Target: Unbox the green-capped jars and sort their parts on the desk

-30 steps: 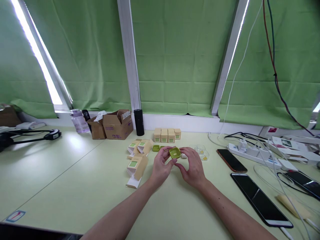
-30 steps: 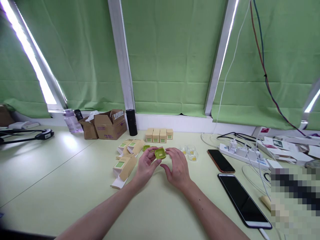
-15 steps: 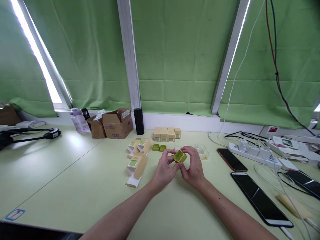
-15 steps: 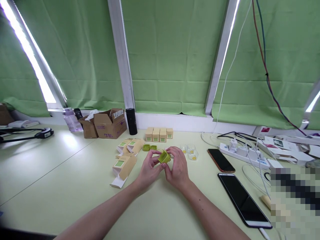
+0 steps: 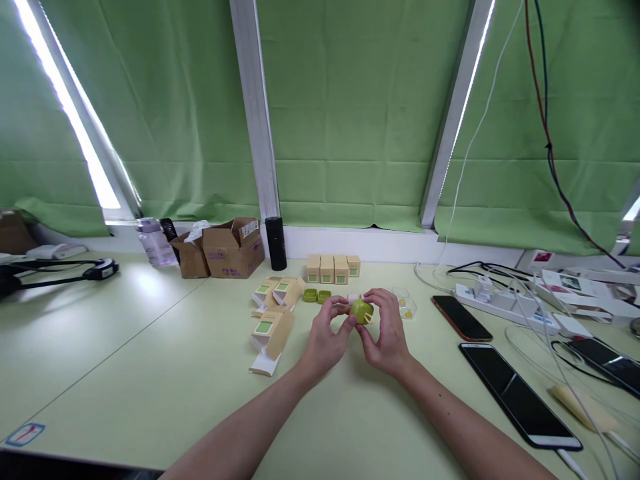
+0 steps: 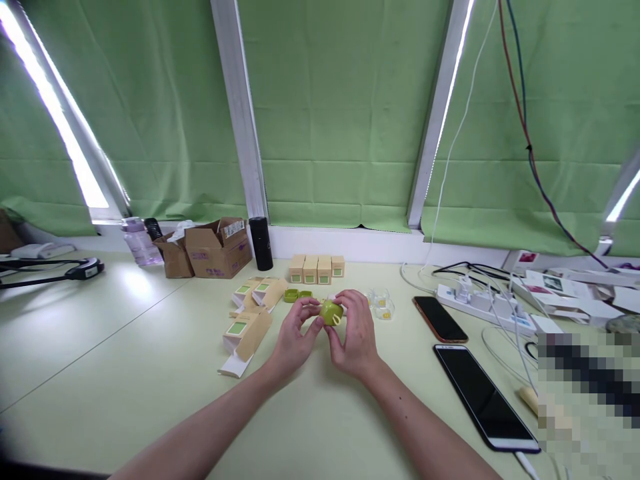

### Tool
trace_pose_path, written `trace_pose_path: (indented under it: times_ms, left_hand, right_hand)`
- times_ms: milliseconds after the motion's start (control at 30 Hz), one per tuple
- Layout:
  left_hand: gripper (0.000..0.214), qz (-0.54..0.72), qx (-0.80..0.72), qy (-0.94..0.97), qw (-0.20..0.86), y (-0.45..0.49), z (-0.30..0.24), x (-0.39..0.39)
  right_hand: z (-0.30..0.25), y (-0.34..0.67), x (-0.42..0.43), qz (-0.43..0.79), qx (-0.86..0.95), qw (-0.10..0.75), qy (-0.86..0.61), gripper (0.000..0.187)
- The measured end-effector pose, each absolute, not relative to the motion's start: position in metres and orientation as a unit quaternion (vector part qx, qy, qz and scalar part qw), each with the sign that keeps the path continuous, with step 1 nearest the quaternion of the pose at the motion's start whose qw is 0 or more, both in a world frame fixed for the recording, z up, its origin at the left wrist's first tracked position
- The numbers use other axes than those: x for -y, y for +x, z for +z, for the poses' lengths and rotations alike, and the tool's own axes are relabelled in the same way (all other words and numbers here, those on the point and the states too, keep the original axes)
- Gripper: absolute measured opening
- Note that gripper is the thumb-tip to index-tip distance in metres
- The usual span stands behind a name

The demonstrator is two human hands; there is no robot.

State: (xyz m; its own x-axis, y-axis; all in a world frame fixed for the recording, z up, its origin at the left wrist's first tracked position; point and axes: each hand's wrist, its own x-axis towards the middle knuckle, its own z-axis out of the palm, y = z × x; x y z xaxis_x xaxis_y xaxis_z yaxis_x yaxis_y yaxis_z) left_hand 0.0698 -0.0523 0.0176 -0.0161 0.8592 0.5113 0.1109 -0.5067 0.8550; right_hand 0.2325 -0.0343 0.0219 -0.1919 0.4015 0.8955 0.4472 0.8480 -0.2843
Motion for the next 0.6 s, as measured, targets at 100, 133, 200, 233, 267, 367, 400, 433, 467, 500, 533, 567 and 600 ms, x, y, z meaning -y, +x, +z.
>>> trace_pose_path:
  times_ms: [100,133,200,233,267,367,400,433,467,500,533,567,600]
  left_hand:
    - [0.03,0.6,-0.377,0.645,0.286,0.0686,0.0185,0.0519]
    - [0.029,0.601,-0.372,0.65,0.28,0.0682,0.0187,0.0517]
    - [0.027,0.603,-0.366,0.655,0.272,0.0674,0.0189,0.0513]
    - [0.026,0.604,-0.364,0.657,0.266,0.067,0.0189,0.0512]
    - [0.025,0.605,-0.363,0.66,0.258,0.0666,0.019,0.0511]
    - [0.022,0.601,-0.367,0.675,0.221,0.0656,0.0195,0.0513]
    - [0.021,0.599,-0.371,0.678,0.208,0.0653,0.0199,0.0515]
    - [0.021,0.597,-0.376,0.68,0.197,0.0651,0.0202,0.0517]
    - [0.02,0.596,-0.379,0.682,0.189,0.065,0.0205,0.0518]
    - [0.02,0.595,-0.382,0.683,0.183,0.0649,0.0208,0.0519]
    - [0.02,0.595,-0.383,0.684,0.179,0.0649,0.0209,0.0519]
    - [0.021,0.595,-0.383,0.684,0.178,0.065,0.0208,0.0518]
    - [0.021,0.596,-0.382,0.684,0.178,0.065,0.0206,0.0516]
  right_hand:
    - [0.0221,0.2334,0.034,-0.018,0.774,0.571,-0.273,0.045]
    - [0.022,0.2336,0.0339,-0.017,0.774,0.572,-0.272,0.045]
    - [0.0217,0.2336,0.0337,-0.015,0.775,0.571,-0.271,0.044]
    - [0.0214,0.2335,0.0337,-0.014,0.775,0.571,-0.271,0.044]
    - [0.0212,0.2334,0.0337,-0.012,0.775,0.571,-0.27,0.044]
    - [0.0207,0.2329,0.0339,-0.007,0.775,0.573,-0.267,0.043]
    - [0.0207,0.2327,0.034,-0.005,0.775,0.573,-0.266,0.043]
    - [0.0207,0.2325,0.0342,0.0,0.775,0.574,-0.266,0.042]
    - [0.0206,0.2324,0.0343,0.005,0.774,0.574,-0.266,0.041]
    - [0.0205,0.2322,0.0345,0.011,0.774,0.573,-0.268,0.04]
    - [0.0204,0.232,0.0347,0.017,0.774,0.572,-0.27,0.039]
    - [0.0201,0.2318,0.0348,0.022,0.774,0.571,-0.272,0.038]
    - [0.0198,0.2316,0.035,0.026,0.775,0.568,-0.274,0.037]
